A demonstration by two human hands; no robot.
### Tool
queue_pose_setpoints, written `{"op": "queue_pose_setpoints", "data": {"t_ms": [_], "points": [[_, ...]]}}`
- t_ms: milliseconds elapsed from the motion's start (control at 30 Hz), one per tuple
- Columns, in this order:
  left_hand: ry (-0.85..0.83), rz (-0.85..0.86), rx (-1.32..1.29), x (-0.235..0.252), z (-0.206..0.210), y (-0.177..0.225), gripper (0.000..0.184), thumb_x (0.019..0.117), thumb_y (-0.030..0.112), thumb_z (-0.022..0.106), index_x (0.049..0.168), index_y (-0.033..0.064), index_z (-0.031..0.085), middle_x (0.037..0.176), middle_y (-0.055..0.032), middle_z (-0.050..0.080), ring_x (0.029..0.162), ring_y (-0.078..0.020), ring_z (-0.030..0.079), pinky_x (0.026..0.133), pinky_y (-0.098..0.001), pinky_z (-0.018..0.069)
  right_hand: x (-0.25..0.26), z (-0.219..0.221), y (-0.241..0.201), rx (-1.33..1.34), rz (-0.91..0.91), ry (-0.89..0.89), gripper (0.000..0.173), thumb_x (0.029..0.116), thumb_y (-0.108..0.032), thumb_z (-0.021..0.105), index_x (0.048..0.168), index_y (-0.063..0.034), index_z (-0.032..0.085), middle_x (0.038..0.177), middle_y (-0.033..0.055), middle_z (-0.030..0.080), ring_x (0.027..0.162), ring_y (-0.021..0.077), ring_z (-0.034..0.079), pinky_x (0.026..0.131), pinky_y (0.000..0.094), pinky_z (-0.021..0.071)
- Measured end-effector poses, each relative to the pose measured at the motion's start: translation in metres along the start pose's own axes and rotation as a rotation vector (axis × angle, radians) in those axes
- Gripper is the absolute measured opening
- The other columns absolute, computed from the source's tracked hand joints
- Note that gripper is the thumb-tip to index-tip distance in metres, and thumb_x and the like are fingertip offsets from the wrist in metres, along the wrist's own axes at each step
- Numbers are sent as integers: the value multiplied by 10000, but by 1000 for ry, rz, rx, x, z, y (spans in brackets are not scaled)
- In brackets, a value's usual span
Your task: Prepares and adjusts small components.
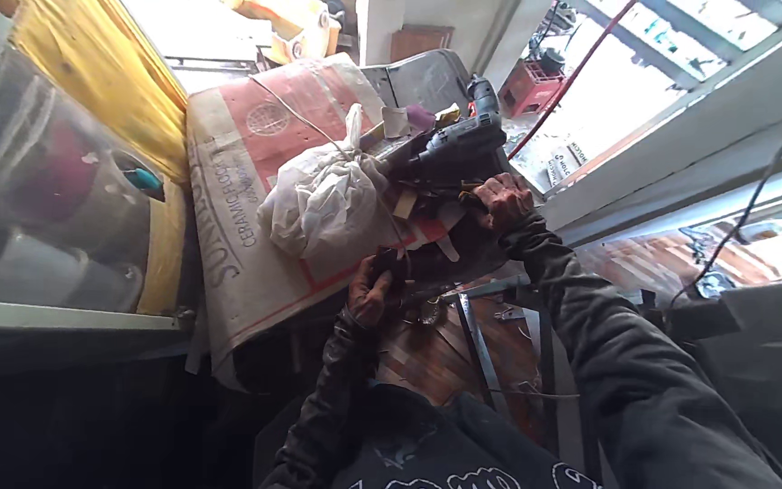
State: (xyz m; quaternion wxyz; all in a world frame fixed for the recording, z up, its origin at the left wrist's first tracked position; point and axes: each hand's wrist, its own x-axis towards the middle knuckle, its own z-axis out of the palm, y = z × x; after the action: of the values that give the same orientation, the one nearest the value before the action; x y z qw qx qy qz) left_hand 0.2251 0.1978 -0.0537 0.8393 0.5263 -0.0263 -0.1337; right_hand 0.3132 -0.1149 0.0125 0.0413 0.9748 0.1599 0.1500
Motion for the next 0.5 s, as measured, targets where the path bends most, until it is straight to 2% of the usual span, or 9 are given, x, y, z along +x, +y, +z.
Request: {"op": "queue_pose_setpoints", "data": {"t_ms": [67, 100, 200, 233, 300, 400, 433, 500], "points": [[-28, -39, -29, 5, 0, -4, 299, 1038, -13, 417, 1329, -13, 487, 1016, -166, 729, 821, -278, 760, 745, -433, 662, -7, 12, 1, -36, -6, 154, 405, 900, -395, 692, 1067, -29, 740, 1066, 227, 728, 1123, 488, 639, 967, 661, 454], [-54, -43, -25, 8, -1, -7, 298, 1042, 2, 407, 1328, -7, 487, 999, -156, 730, 791, -251, 751, 720, -399, 653, -11, 13, -1, -42, 10, 197, 421, 901, -427, 687, 1072, -48, 748, 1073, 208, 737, 1146, 483, 633, 994, 672, 434], [-108, -32, -19, 16, -1, -16, 295, 1039, 23, 395, 1313, 14, 505, 957, -114, 747, 717, -138, 695, 653, -281, 583, -23, 3, -12, -48, 55, 245, 399, 945, -410, 653, 1146, -74, 734, 1182, 186, 719, 1259, 487, 574, 1063, 722, 365], [-121, -27, -25, 17, 1, -17, 294, 1038, 23, 392, 1307, 11, 510, 922, -107, 744, 698, -125, 681, 635, -267, 569, -27, -2, -19, -43, 64, 275, 399, 953, -411, 641, 1155, -79, 730, 1202, 175, 715, 1269, 475, 569, 1058, 712, 375], [-159, 5, -36, 20, 6, -19, 306, 1029, 28, 386, 1305, 10, 517, 854, -75, 715, 673, -114, 658, 614, -262, 559, -39, -13, -42, 48, 72, 319, 380, 972, -386, 635, 1141, -56, 724, 1192, 179, 713, 1209, 412, 618, 989, 613, 469], [-228, 21, 23, 19, 17, -17, 293, 1034, 48, 386, 1280, 20, 543, 817, -32, 691, 648, -84, 628, 591, -235, 536, -59, -23, -90, 479, 130, 221, 393, 949, -287, 703, 1205, 10, 692, 1174, 185, 700, 1021, 282, 705, 861, 458, 607], [-263, 17, 69, 18, 20, -16, 285, 1040, 56, 390, 1280, 22, 541, 818, -25, 682, 655, -80, 624, 596, -235, 536, -64, -22, -102, 595, 143, 191, 442, 943, -285, 717, 1266, 13, 663, 1183, 179, 693, 974, 252, 710, 826, 423, 620], [-351, 20, 152, 16, 24, -17, 285, 1039, 53, 410, 1297, 12, 524, 850, -25, 683, 669, -81, 627, 614, -248, 543, -71, -18, -119, 712, 156, 157, 529, 934, -297, 733, 1364, -11, 619, 1209, 169, 688, 962, 228, 711, 810, 402, 622]]}}
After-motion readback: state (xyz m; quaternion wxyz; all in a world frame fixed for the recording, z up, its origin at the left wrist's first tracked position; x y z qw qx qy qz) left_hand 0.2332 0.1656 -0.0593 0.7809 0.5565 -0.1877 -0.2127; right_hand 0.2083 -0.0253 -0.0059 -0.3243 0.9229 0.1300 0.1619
